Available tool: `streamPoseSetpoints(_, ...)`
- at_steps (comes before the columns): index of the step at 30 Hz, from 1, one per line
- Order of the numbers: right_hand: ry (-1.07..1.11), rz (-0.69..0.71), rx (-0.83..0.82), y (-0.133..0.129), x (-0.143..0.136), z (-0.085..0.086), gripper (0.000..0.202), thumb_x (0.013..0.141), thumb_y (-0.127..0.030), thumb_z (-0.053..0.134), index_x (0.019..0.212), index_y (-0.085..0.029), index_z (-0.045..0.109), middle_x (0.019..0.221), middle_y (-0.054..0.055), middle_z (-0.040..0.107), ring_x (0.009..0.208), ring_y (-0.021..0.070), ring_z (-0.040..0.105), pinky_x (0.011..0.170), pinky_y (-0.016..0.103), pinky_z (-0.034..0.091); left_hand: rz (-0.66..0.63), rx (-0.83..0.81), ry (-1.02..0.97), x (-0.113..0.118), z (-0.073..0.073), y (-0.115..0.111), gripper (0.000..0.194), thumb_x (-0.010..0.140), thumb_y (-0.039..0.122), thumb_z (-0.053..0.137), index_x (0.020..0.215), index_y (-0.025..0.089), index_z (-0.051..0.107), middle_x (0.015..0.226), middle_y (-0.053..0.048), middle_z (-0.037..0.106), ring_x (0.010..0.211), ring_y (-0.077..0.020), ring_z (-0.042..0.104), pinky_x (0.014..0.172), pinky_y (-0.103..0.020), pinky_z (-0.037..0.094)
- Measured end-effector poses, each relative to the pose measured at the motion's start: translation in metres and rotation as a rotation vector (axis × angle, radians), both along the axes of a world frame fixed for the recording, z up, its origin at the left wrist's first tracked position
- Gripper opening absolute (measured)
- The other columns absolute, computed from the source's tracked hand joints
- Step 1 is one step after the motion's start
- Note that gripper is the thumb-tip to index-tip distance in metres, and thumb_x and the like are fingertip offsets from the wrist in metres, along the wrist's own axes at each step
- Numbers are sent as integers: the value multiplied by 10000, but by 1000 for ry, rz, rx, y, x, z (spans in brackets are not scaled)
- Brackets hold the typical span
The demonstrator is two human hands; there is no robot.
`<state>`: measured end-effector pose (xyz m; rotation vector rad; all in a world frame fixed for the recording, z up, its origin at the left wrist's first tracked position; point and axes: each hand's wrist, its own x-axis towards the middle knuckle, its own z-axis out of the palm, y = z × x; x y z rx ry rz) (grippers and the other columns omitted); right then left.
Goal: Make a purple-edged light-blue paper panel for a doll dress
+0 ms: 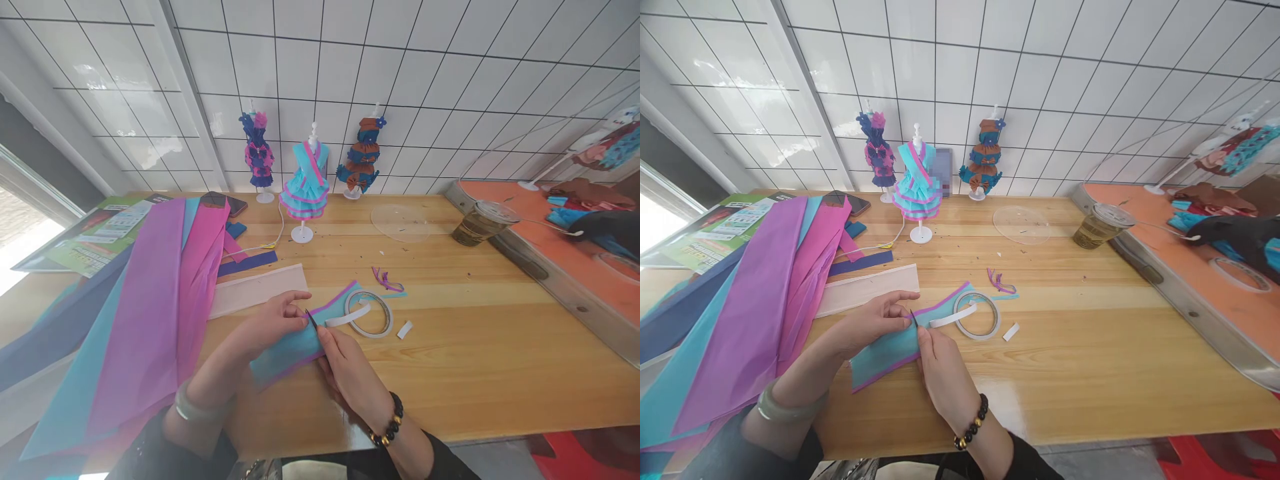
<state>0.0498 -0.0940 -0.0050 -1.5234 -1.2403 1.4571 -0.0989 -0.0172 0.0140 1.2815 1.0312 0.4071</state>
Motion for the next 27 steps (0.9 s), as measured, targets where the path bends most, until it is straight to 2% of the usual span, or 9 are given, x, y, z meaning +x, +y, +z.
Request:
streamPoseSetpoints(12, -76, 4, 75, 0, 1, -6, 372, 891, -487, 291, 652, -214, 377, 576, -30, 348, 517, 113, 301, 452, 230, 242, -12, 17, 0, 0, 0, 0, 564, 694, 261, 603, 1228, 179, 442, 713, 32, 534, 714, -129, 505, 697, -265, 361)
streamPoseSetpoints(17, -45, -38, 78, -2, 1, -2, 379, 884, -505, 300, 654, -215, 379, 570, -33, 347, 500, 105, 307, 428, 217, 258, -14, 25, 7, -1, 1, 0, 566, 699, 273, 602, 1236, 186, 441, 706, 40, 524, 681, -114, 486, 669, -254, 356)
streamPoseSetpoints(23, 86, 6, -101, -14, 5, 12, 429, 866, -571, 279, 643, -214, 365, 481, -77, 311, 319, 56, 247, 287, 188, 191, -57, 44, 73, -6, 6, 0, 581, 751, 386, 559, 1278, 206, 393, 626, 65, 471, 576, -94, 422, 549, -224, 295)
streamPoseSetpoints(27, 87, 41, -167, -28, 10, 17, 443, 848, -595, 290, 673, -204, 402, 493, -75, 373, 290, 43, 271, 262, 170, 219, -121, 86, 114, -12, 6, 1, 619, 769, 467, 530, 1307, 212, 363, 589, 71, 439, 549, -93, 379, 514, -216, 256)
